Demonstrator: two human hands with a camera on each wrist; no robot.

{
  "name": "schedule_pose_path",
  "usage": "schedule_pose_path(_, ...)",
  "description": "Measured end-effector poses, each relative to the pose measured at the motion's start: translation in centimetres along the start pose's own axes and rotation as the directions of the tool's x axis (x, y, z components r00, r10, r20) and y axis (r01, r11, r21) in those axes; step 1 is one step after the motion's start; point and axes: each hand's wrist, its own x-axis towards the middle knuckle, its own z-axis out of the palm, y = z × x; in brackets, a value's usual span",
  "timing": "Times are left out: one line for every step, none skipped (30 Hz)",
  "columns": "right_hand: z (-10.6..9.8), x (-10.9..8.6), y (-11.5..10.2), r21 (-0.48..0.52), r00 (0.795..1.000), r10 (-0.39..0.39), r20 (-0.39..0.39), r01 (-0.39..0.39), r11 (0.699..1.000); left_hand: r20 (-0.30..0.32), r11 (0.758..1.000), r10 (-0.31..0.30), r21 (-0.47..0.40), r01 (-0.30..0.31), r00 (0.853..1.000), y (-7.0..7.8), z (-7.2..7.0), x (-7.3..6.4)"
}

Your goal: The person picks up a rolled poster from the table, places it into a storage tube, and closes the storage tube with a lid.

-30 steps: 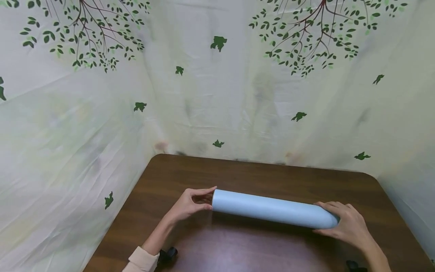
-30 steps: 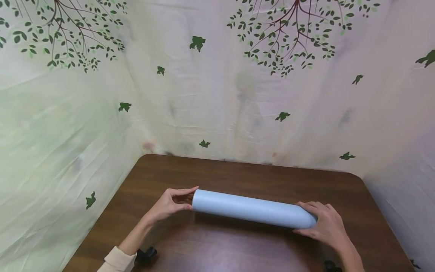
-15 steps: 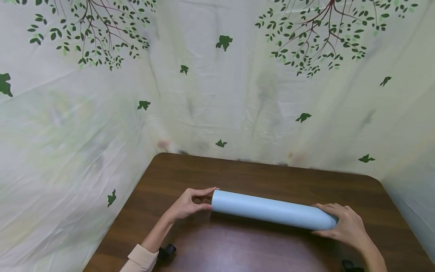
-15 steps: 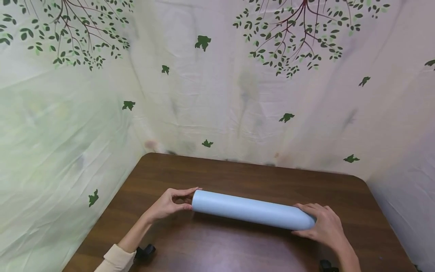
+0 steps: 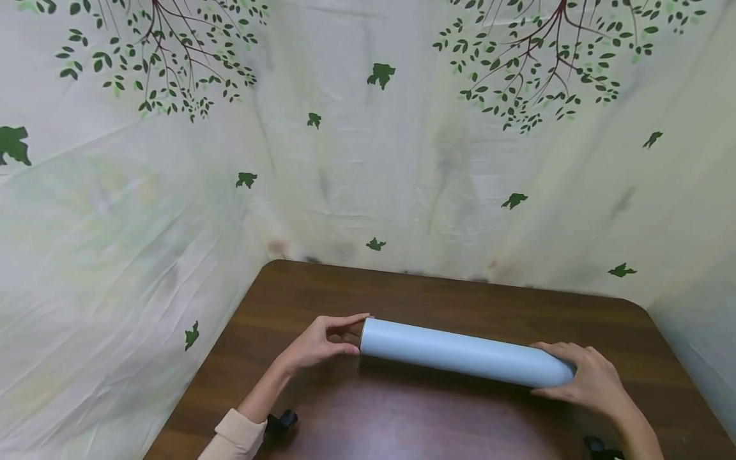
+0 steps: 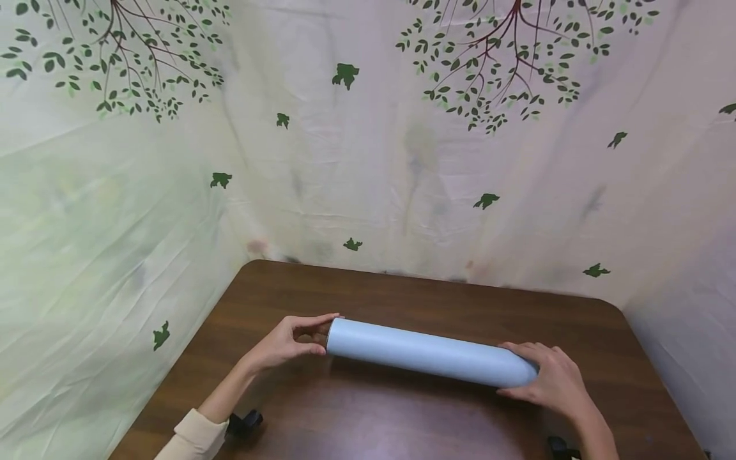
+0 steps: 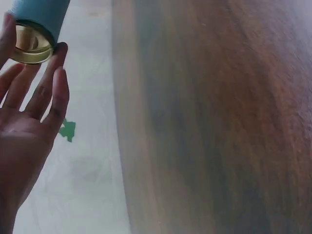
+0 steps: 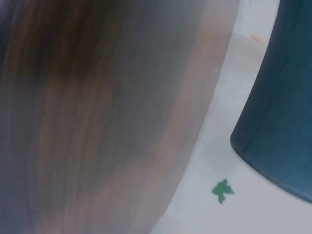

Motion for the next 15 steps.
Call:
schedule_pose_path(-0.2,-0.1,0.0,0.009,1.0,0.007,0.01,-0.007,1.0,0.007,1.0,0.012,-0.009,-0.012,1.0,0.0,-0.1,0.0)
schedule_pose_path(-0.3,-0.1,0.0,0.017,1.0,0.015,0.022,-0.016,1.0,0.011,1.0,0.026,-0.013,-0.025,1.0,0.1,-0.2,0.0)
schedule_pose_path(-0.4,-0.2,0.0,0.026,0.999,0.026,0.032,-0.027,0.999,0.014,0.999,0.045,-0.016,-0.045,0.999,0.1,-0.2,0.1)
schedule_pose_path(-0.4,-0.2,-0.1,0.035,0.999,0.036,0.04,-0.037,0.999,0.016,0.998,0.064,-0.014,-0.064,0.998,0.2,-0.3,0.1)
schedule_pose_path(-0.4,-0.2,-0.1,0.045,0.998,0.042,0.05,-0.044,0.998,0.014,0.997,0.073,-0.009,-0.073,0.997,0.2,-0.2,0.1)
schedule_pose_path(-0.5,-0.3,-0.1,0.05,0.997,0.048,0.061,-0.051,0.997,0.016,0.996,0.085,-0.009,-0.085,0.996,0.3,-0.2,0.1)
schedule_pose_path(-0.4,-0.2,0.0,0.055,0.997,0.049,0.067,-0.052,0.997,0.015,0.996,0.094,-0.008,-0.094,0.995,0.3,-0.1,0.1)
schedule_pose_path(-0.4,-0.2,0.0,0.059,0.996,0.052,0.07,-0.056,0.997,0.012,0.995,0.101,-0.002,-0.101,0.995,0.3,0.0,0.0)
schedule_pose_path(-0.4,-0.3,0.0,0.063,0.996,0.056,0.068,-0.06,0.996,0.008,0.994,0.112,0.005,-0.112,0.994,0.4,0.1,0.0)
schedule_pose_path(-0.4,-0.3,0.0,0.062,0.997,0.052,0.063,-0.056,0.996,0.002,0.992,0.126,0.02,-0.126,0.992,0.4,0.2,0.0)
schedule_pose_path(-0.3,-0.3,0.1,0.063,0.997,0.047,0.057,-0.051,0.997,-0.006,0.99,0.135,0.029,-0.135,0.991,0.4,0.3,-0.1)
schedule_pose_path(-0.3,-0.3,0.1,0.062,0.998,0.038,0.051,-0.041,0.997,-0.016,0.987,0.154,0.044,-0.153,0.988,0.4,0.5,-0.2)
schedule_pose_path(-0.3,-0.4,0.1,0.065,0.999,0.03,0.042,-0.032,0.997,-0.025,0.985,0.164,0.056,-0.162,0.986,0.3,0.6,-0.3)
schedule_pose_path(-0.2,-0.4,0.2,0.068,0.999,0.024,0.035,-0.026,0.997,-0.037,0.982,0.179,0.069,-0.176,0.983,0.3,0.7,-0.3)
schedule_pose_path(-0.1,-0.4,0.2,0.07,0.999,0.016,0.028,-0.017,0.997,-0.048,0.979,0.192,0.084,-0.187,0.98,0.3,0.9,-0.4)
